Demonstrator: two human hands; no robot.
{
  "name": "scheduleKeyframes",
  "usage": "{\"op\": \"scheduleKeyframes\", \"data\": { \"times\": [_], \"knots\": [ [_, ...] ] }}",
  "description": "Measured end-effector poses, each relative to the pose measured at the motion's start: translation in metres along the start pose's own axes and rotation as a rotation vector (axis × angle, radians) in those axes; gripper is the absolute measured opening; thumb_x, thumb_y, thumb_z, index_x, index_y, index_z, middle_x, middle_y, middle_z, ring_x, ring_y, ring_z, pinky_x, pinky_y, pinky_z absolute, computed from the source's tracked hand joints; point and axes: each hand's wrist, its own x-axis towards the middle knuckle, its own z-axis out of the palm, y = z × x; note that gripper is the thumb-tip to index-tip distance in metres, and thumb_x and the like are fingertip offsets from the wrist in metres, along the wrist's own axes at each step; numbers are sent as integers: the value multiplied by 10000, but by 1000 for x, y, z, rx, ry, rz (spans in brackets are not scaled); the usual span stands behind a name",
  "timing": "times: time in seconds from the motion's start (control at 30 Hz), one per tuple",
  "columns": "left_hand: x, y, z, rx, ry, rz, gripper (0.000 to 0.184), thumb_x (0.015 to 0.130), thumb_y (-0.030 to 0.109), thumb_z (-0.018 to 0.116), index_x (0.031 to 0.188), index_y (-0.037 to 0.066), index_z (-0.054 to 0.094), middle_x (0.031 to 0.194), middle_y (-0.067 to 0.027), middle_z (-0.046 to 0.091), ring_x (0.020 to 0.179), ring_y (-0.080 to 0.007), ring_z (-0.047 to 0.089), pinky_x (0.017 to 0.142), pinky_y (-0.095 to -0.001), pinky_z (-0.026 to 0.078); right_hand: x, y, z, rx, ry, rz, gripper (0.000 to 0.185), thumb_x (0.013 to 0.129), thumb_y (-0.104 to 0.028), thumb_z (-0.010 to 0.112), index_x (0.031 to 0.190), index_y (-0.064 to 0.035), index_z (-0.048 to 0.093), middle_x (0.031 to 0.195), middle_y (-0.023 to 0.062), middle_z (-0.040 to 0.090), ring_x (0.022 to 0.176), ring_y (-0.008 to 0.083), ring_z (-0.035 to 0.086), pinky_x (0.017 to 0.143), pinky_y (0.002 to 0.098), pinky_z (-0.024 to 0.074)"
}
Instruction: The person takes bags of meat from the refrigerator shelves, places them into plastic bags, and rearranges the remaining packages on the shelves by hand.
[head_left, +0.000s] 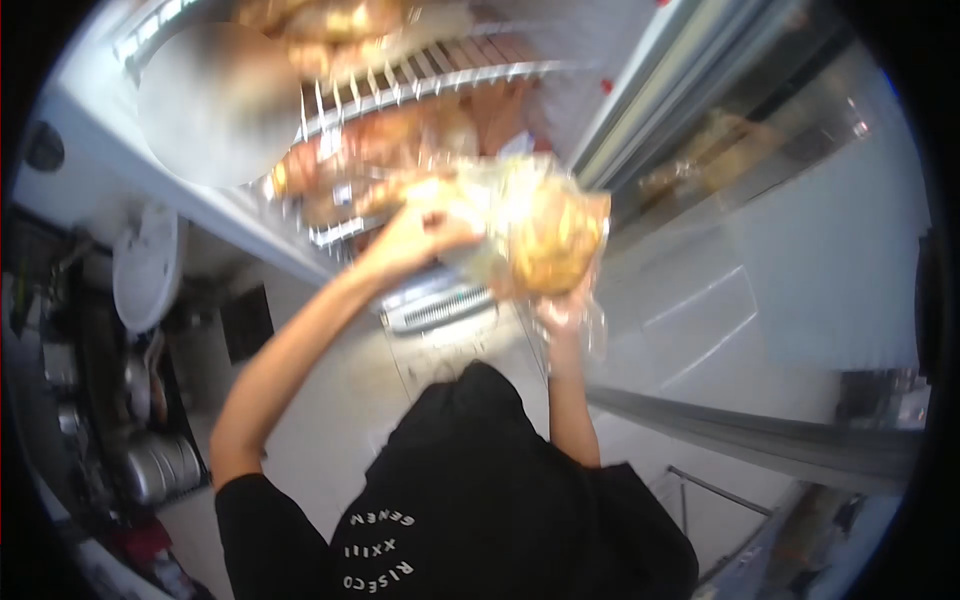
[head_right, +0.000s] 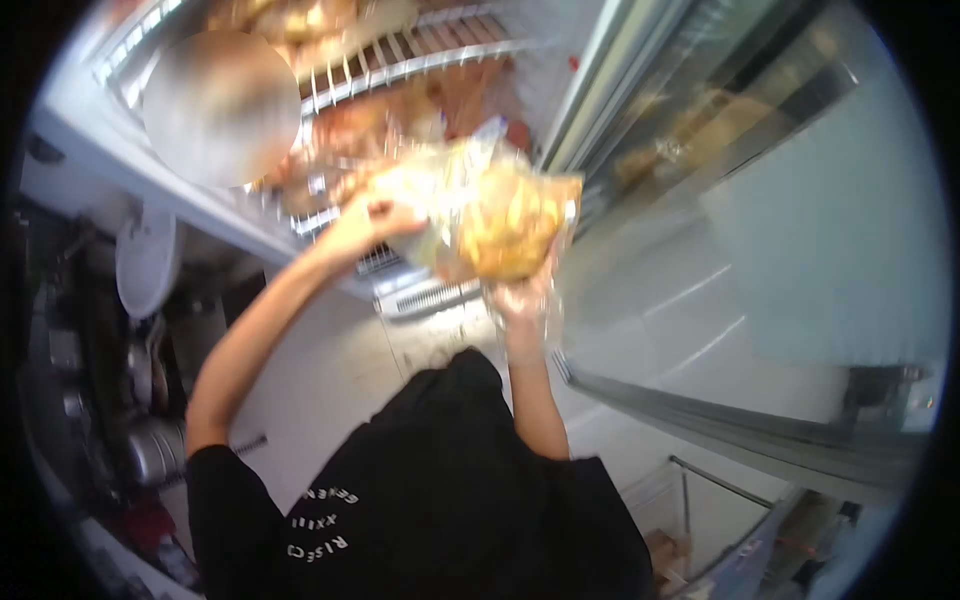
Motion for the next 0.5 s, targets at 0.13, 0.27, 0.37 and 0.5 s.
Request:
{"op": "scheduleKeyframes", "data": {
  "times": [0.13,0.27,0.37,0.5],
  "knots": [
    [-8,12,16,-149,29,-410,256,807,224,658,975,31,658,887,-35,652,901,-92,568,823,-266,439,-18,2,-27,-777,180,-124,727,761,-348,662,1364,-150,306,1384,67,344,1258,249,343,1017,418,344],
    [-7,-10,50,259,109,-247,183,788,234,653,816,60,704,744,-12,662,671,-76,545,703,-239,435,-17,-10,-67,-317,493,-32,655,762,-451,645,1287,-128,424,1322,61,431,1186,280,417,988,435,377],
    [10,-2,73,353,132,-226,211,759,262,649,820,68,706,741,-81,670,688,-163,618,687,-301,474,-23,-30,-97,-30,553,84,626,758,-457,650,1231,-89,471,1238,93,496,1115,268,478,936,453,423],
    [32,-1,96,518,159,-106,220,727,221,635,852,52,700,745,-149,659,729,-271,646,718,-355,489,-26,-32,-108,211,527,163,703,708,-501,685,1191,-34,477,1161,97,533,1063,263,511,937,427,425]
  ]
}}
